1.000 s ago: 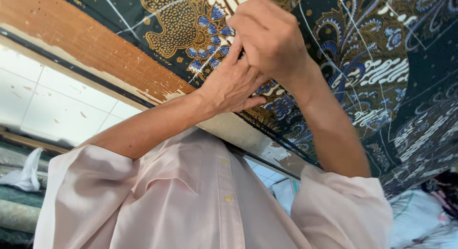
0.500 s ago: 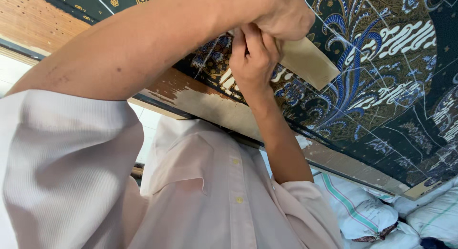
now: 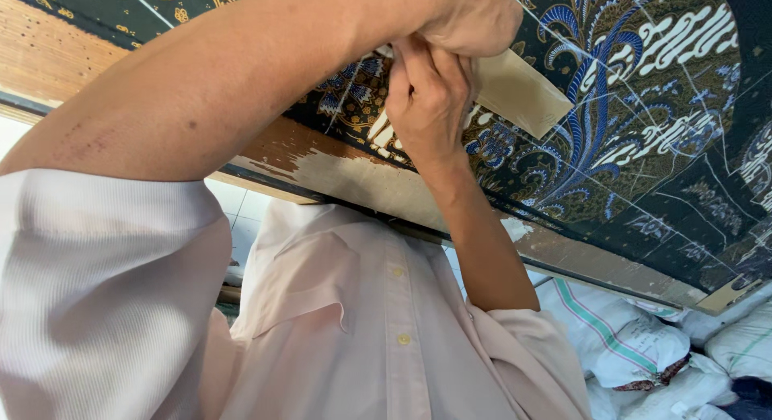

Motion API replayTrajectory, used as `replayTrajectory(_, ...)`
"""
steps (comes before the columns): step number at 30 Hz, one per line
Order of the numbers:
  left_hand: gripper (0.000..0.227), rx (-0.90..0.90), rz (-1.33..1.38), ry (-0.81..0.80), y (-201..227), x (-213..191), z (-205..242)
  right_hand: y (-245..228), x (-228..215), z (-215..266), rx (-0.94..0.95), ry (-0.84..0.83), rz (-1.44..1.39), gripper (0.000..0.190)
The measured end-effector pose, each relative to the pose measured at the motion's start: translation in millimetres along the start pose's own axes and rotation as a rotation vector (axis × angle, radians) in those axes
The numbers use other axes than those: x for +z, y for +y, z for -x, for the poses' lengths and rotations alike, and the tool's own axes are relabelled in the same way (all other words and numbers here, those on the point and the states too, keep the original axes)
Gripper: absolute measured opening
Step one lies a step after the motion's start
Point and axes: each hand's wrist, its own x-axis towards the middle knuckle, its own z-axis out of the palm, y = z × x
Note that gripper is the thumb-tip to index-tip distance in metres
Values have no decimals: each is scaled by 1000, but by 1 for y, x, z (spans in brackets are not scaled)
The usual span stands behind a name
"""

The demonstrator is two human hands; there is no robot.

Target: The person places cardboard templates onto a patterned fabric laid on a wooden table and uses a white marking tool to trace the template outlines. They repeatedly reposition the templates to mark multiple sections of the fabric.

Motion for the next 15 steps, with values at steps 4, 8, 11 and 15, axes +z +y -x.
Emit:
replayTrajectory(4, 18, -21, -61, 49, 3, 4, 14, 10, -27, 4, -72, -44, 35, 16)
replayTrajectory(8, 17, -30, -135, 99, 7, 6, 22, 23, -48, 12, -94, -81, 64, 9)
replayTrajectory(11, 18, -58, -189, 127, 8, 7, 34, 32, -57, 19, -109, -70, 9, 9)
replayTrajectory(15, 20, -87, -240, 117, 9, 3, 44, 50, -77, 33, -117, -101, 8, 13)
